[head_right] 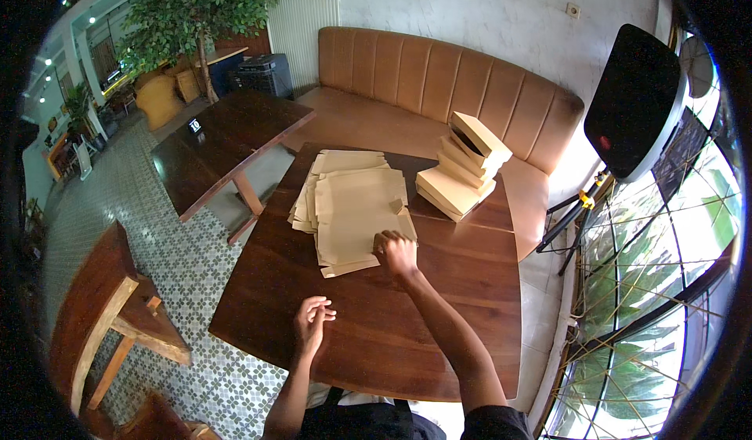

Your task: The person assembles flat-packed cardboard boxes by folding flaps and tucking tabs into slots. They handle each box one at a time, then place the finished box on a growing stack on the table.

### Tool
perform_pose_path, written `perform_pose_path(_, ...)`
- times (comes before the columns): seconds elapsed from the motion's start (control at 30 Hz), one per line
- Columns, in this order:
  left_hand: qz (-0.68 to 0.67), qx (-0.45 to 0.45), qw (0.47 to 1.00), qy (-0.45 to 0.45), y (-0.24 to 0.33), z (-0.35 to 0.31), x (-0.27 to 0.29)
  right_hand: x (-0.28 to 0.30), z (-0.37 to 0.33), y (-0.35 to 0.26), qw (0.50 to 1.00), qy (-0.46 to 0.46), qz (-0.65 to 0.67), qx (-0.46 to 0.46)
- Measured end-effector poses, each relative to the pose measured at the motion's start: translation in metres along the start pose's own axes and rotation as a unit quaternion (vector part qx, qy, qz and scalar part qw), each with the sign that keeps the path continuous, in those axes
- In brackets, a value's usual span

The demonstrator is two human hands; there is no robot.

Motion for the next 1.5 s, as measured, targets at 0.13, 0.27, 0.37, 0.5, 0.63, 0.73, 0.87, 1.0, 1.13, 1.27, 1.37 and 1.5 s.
perform_pose_path(0.13,0.275,-0.137,0.946,-0.1,0.033,0.004,-0.042,-0.04,0.03,0.017,0.994,-0.087,0.028,-0.053)
perform_pose_path(0.27,0.368,-0.28,0.867,-0.185,0.045,0.024,-0.1,-0.056,0.032,0.032,0.976,-0.167,0.125,-0.068)
perform_pose_path(0.37,0.382,-0.271,0.864,-0.184,0.024,0.057,-0.115,-0.07,0.038,0.047,0.927,-0.253,0.253,-0.112)
perform_pose_path(0.5,0.123,-0.014,0.98,-0.157,-0.041,0.096,-0.102,-0.063,0.055,0.036,0.908,-0.304,0.275,-0.088)
perform_pose_path(0.63,0.241,-0.111,0.954,-0.142,-0.041,0.109,-0.103,0.037,0.08,-0.011,0.989,-0.055,0.108,0.085)
perform_pose_path(0.73,0.245,-0.17,0.948,-0.109,-0.036,0.124,-0.107,0.099,0.077,-0.033,0.992,-0.002,0.076,0.103)
perform_pose_path(0.87,0.139,-0.136,0.976,-0.1,-0.053,0.141,-0.106,0.185,0.018,-0.061,0.967,0.088,0.07,0.227)
perform_pose_path(1.0,-0.144,0.168,0.974,-0.044,-0.096,0.097,-0.072,0.209,-0.095,-0.076,0.959,0.007,0.055,0.279)
perform_pose_path(1.13,-0.437,0.264,0.856,-0.074,-0.045,0.029,-0.057,0.161,-0.186,-0.062,0.955,-0.207,0.17,0.129)
perform_pose_path(1.27,-0.099,0.242,0.959,-0.113,-0.017,0.011,-0.034,0.129,-0.236,-0.03,0.947,-0.265,0.176,0.049)
perform_pose_path(1.37,0.057,0.259,0.962,-0.059,-0.018,0.01,-0.007,0.127,-0.245,0.01,0.938,-0.293,0.185,0.002)
perform_pose_path(1.5,0.033,0.23,0.969,-0.086,-0.01,0.024,0.002,0.131,-0.242,0.056,0.94,-0.339,0.04,0.009)
Point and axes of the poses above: each hand's wrist, its own z-axis towards the middle knuckle, its own x-axis out of the back of the hand, y = z × x, the point moved 10 cm from there along z, towards the middle knuckle, and after that the axes turned 4 degrees about -x, right-handed, at the moved point
